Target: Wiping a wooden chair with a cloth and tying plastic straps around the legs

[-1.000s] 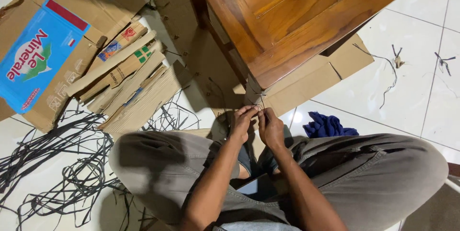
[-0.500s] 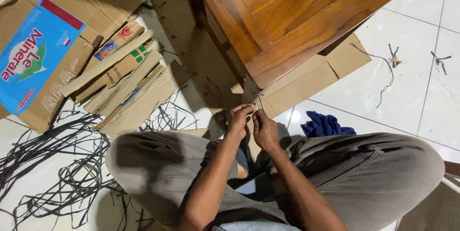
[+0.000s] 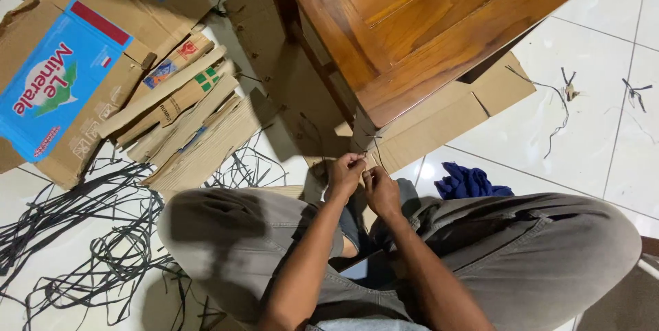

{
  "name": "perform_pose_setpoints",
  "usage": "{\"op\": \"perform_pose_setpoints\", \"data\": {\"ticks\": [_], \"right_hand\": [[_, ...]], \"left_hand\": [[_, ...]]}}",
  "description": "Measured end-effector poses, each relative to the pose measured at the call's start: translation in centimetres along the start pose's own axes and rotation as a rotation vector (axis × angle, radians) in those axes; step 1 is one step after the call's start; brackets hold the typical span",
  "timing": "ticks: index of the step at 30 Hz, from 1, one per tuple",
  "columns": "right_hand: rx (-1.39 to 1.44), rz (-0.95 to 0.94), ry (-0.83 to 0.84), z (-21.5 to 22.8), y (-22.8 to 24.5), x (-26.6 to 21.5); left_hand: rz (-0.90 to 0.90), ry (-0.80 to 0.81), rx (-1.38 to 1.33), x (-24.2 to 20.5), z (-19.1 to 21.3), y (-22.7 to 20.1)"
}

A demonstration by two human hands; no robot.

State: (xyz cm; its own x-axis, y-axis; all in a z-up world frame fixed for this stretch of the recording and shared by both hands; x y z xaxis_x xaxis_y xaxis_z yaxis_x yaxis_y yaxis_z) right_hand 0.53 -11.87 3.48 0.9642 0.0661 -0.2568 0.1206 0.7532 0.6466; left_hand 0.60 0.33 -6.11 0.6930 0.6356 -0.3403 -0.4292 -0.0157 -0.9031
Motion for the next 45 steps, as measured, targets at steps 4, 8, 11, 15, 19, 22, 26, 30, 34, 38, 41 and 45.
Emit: {"op": "perform_pose_setpoints", "data": {"ticks": [4,8,11,15,19,22,26,30,34,38,41,45], "right_hand": [[-0.110,-0.048,0.094,-1.9,-2.3,0.8],[-0.253,-0.049,0.181,-3.8,-4.5,1.3],[-0.282,-0.038,0.223,-2.8,-3.4,0.7],[-0.229,-0.027,0.261,-1.3,-2.0,-0.1],[-0.235,-0.046,0.262,-1.8,-2.8,0.2],[-0.250,-0.030,0.264,-1.6,-2.2,0.1],[-0.265,0.008,0.264,-2.1,-2.8,0.2],[-0.219,0.021,0.214,-1.8,-2.5,0.5],[-0.195,0.005,0.185,-2.2,-2.7,0.9],[-0.133,-0.027,0.178,-2.2,-2.5,0.8],[-0.095,-0.040,0.166,-2.5,-2.7,0.8],[0.041,-0.040,0.175,-2.6,-1.8,0.4]], "left_hand": [[-0.080,-0.003,0.097,0.0,0.6,1.4],[-0.093,-0.014,0.248,0.0,2.2,1.5],[-0.059,-0.079,0.411,0.2,3.8,0.5],[-0.083,-0.074,0.711,-0.3,5.9,-1.8],[0.006,0.025,0.728,-1.1,7.2,-3.6],[0.031,0.051,0.782,-0.2,6.7,-2.3],[0.026,-0.152,0.558,1.4,6.8,1.1],[0.236,-0.405,0.284,5.0,7.4,2.7],[0.237,-0.465,0.093,4.2,8.5,-1.5],[0.224,-0.450,0.175,4.9,9.2,-0.7],[0.211,-0.462,0.075,4.9,9.3,0.2],[0.155,-0.447,-0.155,5.1,8.8,1.6]]}}
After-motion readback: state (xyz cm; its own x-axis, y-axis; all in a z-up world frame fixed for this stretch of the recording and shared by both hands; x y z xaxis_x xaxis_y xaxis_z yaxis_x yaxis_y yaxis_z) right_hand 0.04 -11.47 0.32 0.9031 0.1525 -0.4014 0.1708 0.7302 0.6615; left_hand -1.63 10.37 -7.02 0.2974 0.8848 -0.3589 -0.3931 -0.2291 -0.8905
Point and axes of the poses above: each hand's wrist, its own x-axis towards the middle knuckle, its own z-axis out of the back of the hand, y = z × x, the point moved 1 cm from there along x, towards the middle knuckle, and after that the axes turned 11 degrees about -y, right-handed, at the moved point
